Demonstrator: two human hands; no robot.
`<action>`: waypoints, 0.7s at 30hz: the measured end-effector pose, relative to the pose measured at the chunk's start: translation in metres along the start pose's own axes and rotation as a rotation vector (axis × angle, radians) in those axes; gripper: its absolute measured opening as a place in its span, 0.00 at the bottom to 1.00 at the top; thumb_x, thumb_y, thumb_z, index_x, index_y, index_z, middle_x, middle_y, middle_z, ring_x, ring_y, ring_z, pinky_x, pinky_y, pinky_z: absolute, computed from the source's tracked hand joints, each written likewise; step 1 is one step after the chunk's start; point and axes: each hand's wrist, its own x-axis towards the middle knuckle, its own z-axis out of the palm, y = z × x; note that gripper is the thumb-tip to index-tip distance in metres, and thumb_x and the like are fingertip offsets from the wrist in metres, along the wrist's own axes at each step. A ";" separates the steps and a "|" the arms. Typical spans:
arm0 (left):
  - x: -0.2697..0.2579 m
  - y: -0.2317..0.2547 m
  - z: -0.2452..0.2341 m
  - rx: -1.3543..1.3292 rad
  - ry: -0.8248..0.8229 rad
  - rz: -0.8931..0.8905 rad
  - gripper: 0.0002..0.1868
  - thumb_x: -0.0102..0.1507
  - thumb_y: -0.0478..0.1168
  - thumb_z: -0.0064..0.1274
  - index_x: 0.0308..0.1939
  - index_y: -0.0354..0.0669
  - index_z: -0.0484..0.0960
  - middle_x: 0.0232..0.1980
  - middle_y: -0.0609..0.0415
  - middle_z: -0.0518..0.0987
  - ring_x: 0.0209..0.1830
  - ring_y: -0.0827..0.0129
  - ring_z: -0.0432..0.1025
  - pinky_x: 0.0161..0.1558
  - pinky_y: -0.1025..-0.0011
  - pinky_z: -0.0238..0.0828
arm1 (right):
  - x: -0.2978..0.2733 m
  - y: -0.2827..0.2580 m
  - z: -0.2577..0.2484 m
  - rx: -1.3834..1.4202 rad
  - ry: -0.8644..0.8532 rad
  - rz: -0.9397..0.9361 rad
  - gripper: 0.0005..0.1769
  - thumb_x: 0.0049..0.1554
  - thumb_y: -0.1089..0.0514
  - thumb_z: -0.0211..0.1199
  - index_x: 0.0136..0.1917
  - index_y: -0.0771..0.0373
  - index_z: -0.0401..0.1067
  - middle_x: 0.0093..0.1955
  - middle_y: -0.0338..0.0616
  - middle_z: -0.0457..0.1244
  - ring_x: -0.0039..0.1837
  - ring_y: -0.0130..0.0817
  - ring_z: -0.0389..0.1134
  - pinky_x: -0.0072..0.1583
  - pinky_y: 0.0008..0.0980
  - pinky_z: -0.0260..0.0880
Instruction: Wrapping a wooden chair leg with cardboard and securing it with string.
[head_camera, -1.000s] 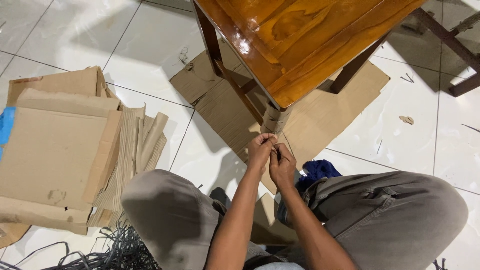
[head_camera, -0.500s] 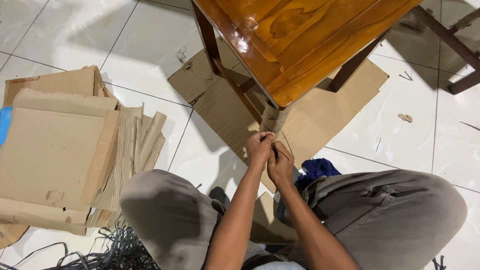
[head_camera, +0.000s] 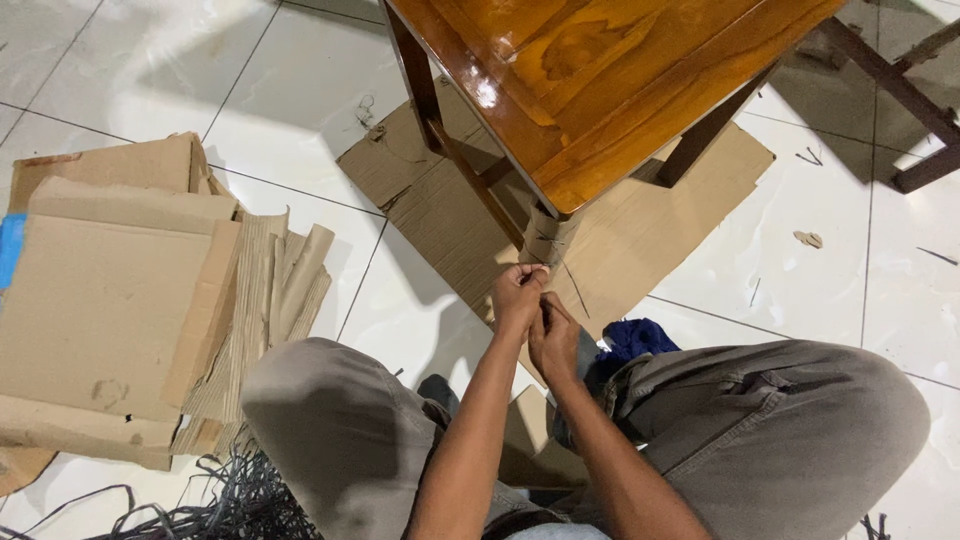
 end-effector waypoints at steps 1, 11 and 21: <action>0.002 -0.004 -0.002 0.000 0.002 0.002 0.15 0.57 0.42 0.60 0.44 0.36 0.86 0.34 0.52 0.78 0.37 0.69 0.70 0.39 0.74 0.66 | -0.003 0.003 0.003 0.002 -0.001 -0.002 0.06 0.60 0.66 0.55 0.43 0.64 0.72 0.38 0.57 0.64 0.41 0.50 0.67 0.46 0.42 0.68; 0.007 -0.048 -0.022 0.130 -0.025 0.059 0.07 0.61 0.41 0.61 0.42 0.48 0.87 0.37 0.55 0.85 0.38 0.72 0.74 0.43 0.70 0.71 | -0.014 0.078 0.024 -0.153 -0.219 0.378 0.07 0.58 0.54 0.59 0.47 0.58 0.72 0.44 0.54 0.70 0.53 0.60 0.72 0.50 0.53 0.69; 0.037 -0.144 -0.051 0.385 0.109 -0.218 0.08 0.58 0.47 0.61 0.41 0.64 0.88 0.41 0.68 0.87 0.47 0.69 0.80 0.49 0.71 0.73 | -0.027 0.115 0.045 -0.292 -0.416 0.627 0.10 0.58 0.45 0.59 0.48 0.44 0.78 0.44 0.47 0.72 0.56 0.53 0.73 0.55 0.48 0.73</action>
